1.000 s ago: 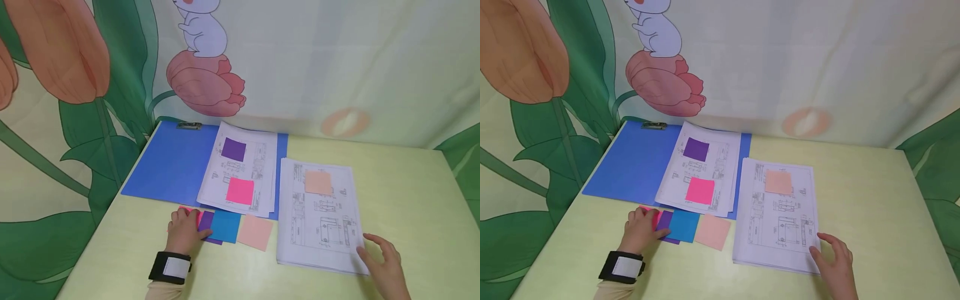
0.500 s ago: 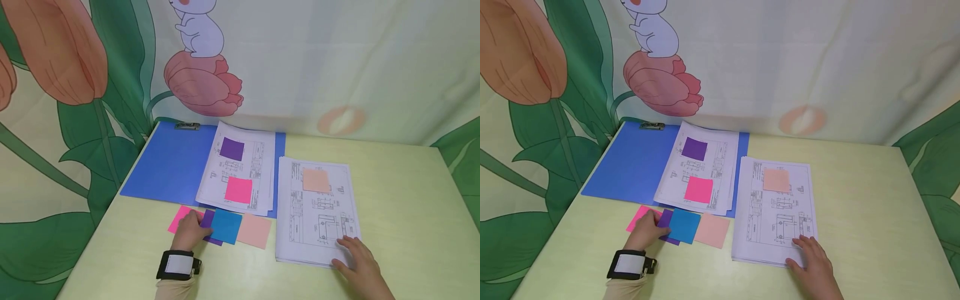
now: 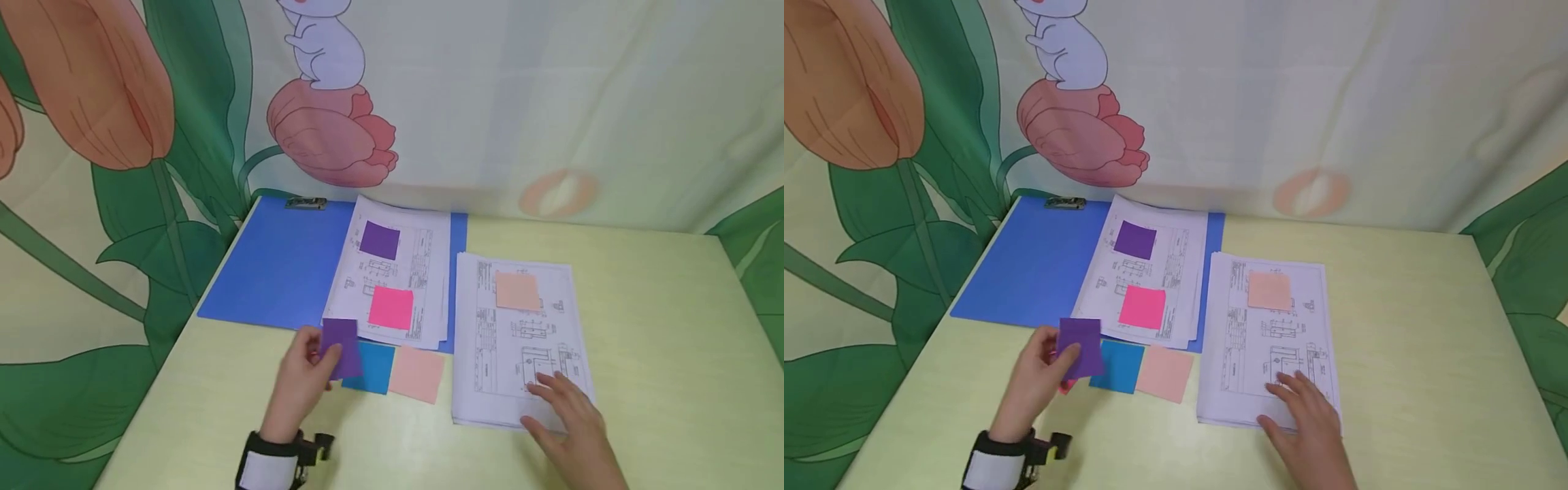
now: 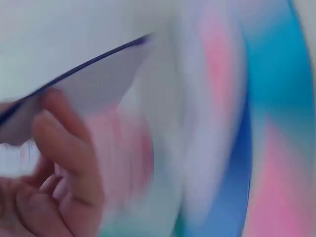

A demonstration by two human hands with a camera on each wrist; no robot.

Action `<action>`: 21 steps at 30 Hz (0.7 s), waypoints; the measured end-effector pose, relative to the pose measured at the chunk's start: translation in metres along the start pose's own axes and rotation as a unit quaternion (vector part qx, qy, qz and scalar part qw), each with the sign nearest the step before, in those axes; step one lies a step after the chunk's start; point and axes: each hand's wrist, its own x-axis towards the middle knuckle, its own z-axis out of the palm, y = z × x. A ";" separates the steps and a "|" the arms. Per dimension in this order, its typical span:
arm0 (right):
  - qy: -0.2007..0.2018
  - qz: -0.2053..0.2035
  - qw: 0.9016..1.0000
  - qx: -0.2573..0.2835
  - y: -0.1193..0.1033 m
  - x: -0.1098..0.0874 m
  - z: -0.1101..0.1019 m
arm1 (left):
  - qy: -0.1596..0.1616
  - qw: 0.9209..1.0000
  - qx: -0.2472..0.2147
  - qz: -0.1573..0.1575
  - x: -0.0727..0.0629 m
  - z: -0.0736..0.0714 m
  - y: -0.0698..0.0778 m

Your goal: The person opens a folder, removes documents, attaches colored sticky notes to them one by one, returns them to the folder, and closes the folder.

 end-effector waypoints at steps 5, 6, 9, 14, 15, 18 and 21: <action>0.036 -0.180 0.983 0.011 -0.063 0.020 0.017 | -0.201 0.945 -0.258 -0.011 -0.024 0.066 0.030; 0.039 -0.193 0.980 0.009 -0.069 0.022 0.019 | -0.228 0.933 -0.278 -0.019 -0.029 0.076 0.033; 0.047 -0.189 0.981 0.015 -0.075 0.024 0.022 | -0.270 0.907 -0.320 -0.036 -0.037 0.090 0.037; 0.076 -0.118 0.981 0.131 -0.067 0.017 0.019 | -0.331 0.857 -0.393 -0.038 -0.039 0.099 0.034; 0.085 -0.094 0.978 0.165 -0.067 0.016 0.018 | -0.340 0.840 -0.420 -0.039 -0.040 0.101 0.033; 0.102 -0.035 0.956 0.274 -0.068 0.015 0.017 | -0.356 0.783 -0.509 -0.041 -0.041 0.108 0.029; 0.097 0.051 0.928 0.356 -0.071 0.014 0.012 | -0.353 0.754 -0.553 -0.033 -0.042 0.114 0.027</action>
